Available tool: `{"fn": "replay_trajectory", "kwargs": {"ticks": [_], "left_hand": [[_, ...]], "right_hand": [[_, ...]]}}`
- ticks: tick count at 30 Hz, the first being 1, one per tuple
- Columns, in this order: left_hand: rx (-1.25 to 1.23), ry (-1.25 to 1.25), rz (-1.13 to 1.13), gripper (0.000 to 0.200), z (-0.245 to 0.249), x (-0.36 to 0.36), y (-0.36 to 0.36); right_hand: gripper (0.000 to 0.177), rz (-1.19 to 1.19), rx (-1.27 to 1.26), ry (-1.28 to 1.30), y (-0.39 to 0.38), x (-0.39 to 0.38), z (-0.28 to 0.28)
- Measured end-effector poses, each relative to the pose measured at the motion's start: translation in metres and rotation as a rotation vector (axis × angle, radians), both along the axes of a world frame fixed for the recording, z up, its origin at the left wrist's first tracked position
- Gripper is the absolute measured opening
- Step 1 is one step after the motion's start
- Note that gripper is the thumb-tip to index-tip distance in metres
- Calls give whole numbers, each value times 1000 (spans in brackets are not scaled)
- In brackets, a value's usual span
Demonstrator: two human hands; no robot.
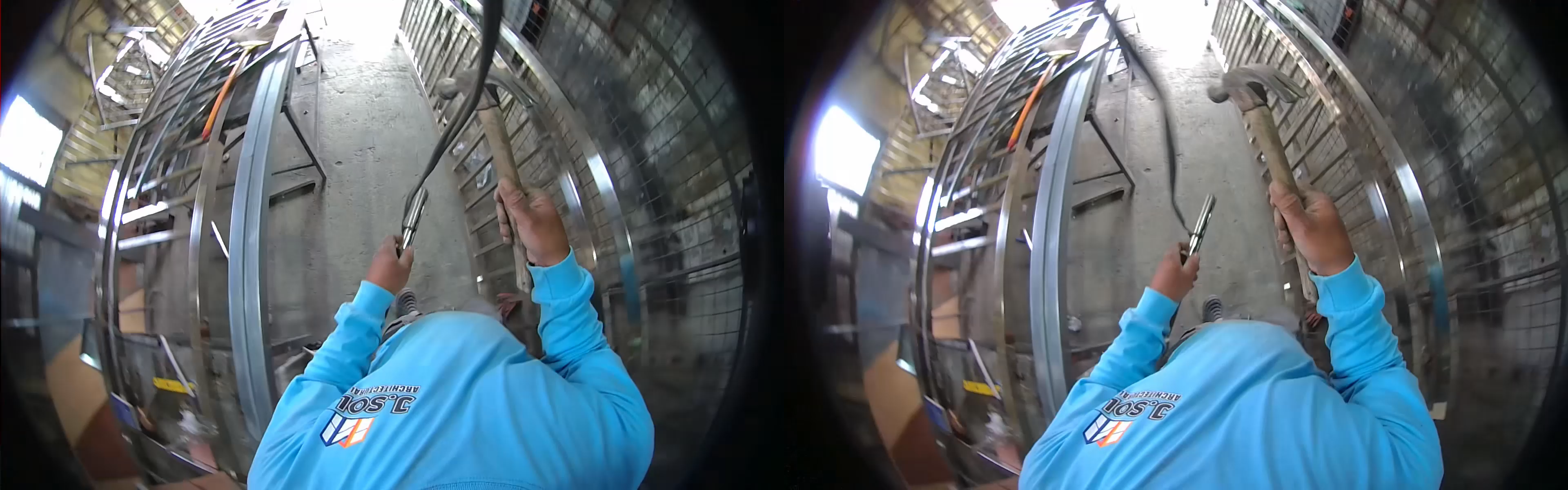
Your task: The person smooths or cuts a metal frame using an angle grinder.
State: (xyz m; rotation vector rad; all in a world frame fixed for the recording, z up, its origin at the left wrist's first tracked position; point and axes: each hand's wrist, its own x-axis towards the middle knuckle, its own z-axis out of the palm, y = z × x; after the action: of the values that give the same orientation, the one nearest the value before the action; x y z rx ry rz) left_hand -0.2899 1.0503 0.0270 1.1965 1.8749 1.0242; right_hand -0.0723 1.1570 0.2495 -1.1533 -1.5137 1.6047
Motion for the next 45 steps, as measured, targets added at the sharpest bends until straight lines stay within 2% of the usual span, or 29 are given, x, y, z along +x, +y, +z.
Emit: {"fn": "replay_trajectory", "kwargs": {"ticks": [3, 4, 7, 10, 11, 13, 15, 16, 19, 20, 23, 24, 27, 28, 29, 30, 32, 35, 36, 38, 40, 43, 45], "left_hand": [[-237, -435, 10, 30, 54, -15, 66], [-208, -549, 14, 25, 64, -19, 83], [-203, -533, -17, 19, 51, -53, 139], [-202, -476, 80, 21, 38, -96, 193], [-162, -447, 101, 22, 47, -110, 220], [-89, -323, 215, 33, 31, -137, 263], [-64, -291, 324, 39, 42, -157, 306], [-61, -404, 397, 52, 53, -165, 328], [-81, -525, 508, 47, 59, -194, 376], [-8, -557, 563, 34, 62, -198, 393], [54, -623, 556, 27, 84, -224, 446], [100, -622, 525, 20, 88, -234, 463], [201, -607, 354, 19, 87, -271, 513], [166, -608, 280, 22, 87, -288, 532], [280, -590, 235, 24, 84, -300, 553], [395, -576, 160, 26, 72, -335, 608], [568, -644, 21, 35, 53, -369, 656], [540, -716, -12, 34, 62, -422, 736], [641, -694, -23, 38, 59, -435, 765], [551, -723, -54, 41, 77, -469, 815], [479, -753, -101, 46, 90, -504, 866], [487, -811, -143, 46, 92, -548, 951], [439, -839, -145, 45, 78, -581, 1007]], "right_hand": [[41, -6, -15, 51, 37, -2, -16], [41, -16, 15, 37, 49, -2, -20], [41, -71, -20, -68, 98, 4, -50], [40, -91, -50, -43, 164, 4, -88], [40, -98, -51, -25, 196, 3, -79], [40, -152, -91, -73, 255, -3, -104], [39, -172, -115, -103, 324, -15, -114], [39, -169, -116, -105, 360, -23, -118], [38, -172, -139, -132, 442, -51, -117], [39, -166, -135, -142, 467, -63, -112], [40, -68, -106, -189, 550, -100, -104], [40, -39, -94, -197, 579, -114, -104], [40, 20, -76, -195, 659, -162, -122], [40, 31, -81, -195, 686, -183, -122], [39, 32, -81, -193, 714, -204, -124], [40, 35, -92, -218, 773, -243, -149], [41, 25, -90, -358, 824, -283, -164], [46, -5, -159, -559, 888, -324, -187], [47, -20, -130, -655, 913, -333, -195], [51, -5, -1, -801, 958, -336, -222], [52, 17, 2, -887, 1004, -318, -280], [53, -109, -399, -744, 1052, -356, -265], [53, -126, -427, -721, 1097, -387, -262]]}}
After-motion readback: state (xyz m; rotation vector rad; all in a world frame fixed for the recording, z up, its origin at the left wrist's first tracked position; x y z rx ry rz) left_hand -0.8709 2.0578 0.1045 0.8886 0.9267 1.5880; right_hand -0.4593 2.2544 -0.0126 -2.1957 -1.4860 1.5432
